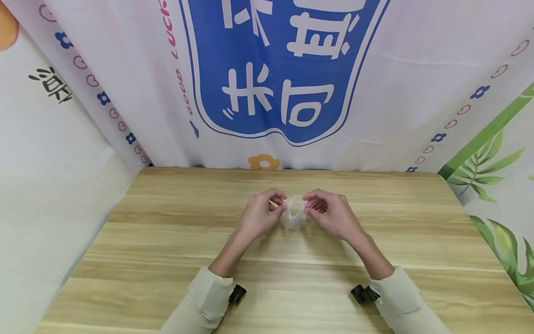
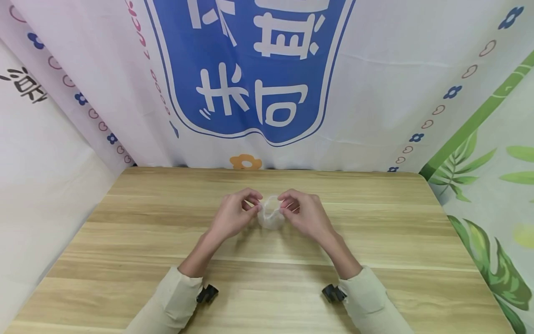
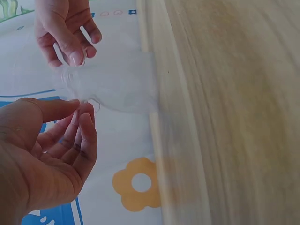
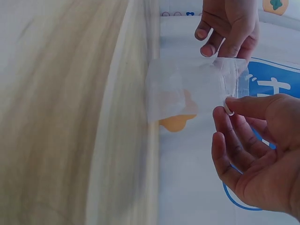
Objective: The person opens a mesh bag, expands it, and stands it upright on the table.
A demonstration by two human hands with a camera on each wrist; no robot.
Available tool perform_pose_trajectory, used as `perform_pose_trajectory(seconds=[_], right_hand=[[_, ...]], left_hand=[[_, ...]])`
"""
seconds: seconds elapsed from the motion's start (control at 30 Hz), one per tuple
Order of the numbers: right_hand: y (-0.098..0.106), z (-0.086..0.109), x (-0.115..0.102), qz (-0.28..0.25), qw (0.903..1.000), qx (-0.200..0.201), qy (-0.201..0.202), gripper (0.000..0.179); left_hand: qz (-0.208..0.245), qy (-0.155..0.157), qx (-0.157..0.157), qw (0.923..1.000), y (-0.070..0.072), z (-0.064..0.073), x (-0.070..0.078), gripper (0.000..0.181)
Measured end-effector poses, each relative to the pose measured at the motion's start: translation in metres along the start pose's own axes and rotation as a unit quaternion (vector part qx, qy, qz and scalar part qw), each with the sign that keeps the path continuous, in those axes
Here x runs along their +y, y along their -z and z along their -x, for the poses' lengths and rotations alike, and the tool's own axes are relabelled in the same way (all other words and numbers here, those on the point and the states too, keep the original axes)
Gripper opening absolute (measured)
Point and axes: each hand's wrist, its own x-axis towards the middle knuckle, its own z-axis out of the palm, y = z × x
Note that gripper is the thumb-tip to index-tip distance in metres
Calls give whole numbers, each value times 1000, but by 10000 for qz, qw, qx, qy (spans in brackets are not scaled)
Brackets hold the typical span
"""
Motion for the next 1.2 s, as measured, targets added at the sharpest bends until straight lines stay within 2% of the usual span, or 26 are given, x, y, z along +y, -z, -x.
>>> perform_pose_trajectory(seconds=[0.23, 0.37, 0.47, 0.53, 0.67, 0.77, 1.0, 1.2], right_hand=[[11, 3, -3, 166, 9998, -32, -64, 30], [15, 4, -4, 414, 9991, -52, 86, 36], [16, 4, -4, 513, 9981, -143, 295, 35], [15, 2, -4, 522, 9975, -208, 439, 32], [12, -1, -6, 606, 9959, -406, 544, 23], [11, -3, -8, 727, 9940, -549, 597, 18], [10, -5, -10, 899, 9913, -745, 606, 20], [8, -6, -9, 947, 9898, -987, 408, 32]], left_hand=[[-1, -4, -97, 10000, 7, 1, -1, 25], [-111, -114, -153, 9998, 11, 2, -1, 30], [-388, -374, -143, 9984, 14, 3, -1, 31], [-602, -682, -154, 9957, 15, 3, 0, 30], [-1040, -1377, -378, 9843, 16, 3, 2, 26], [-1308, -1638, -565, 9762, 14, 4, 2, 24], [-1405, -1651, -546, 9747, 9, 4, 0, 21], [-1544, -1487, -771, 9737, 9, 5, 1, 13]])
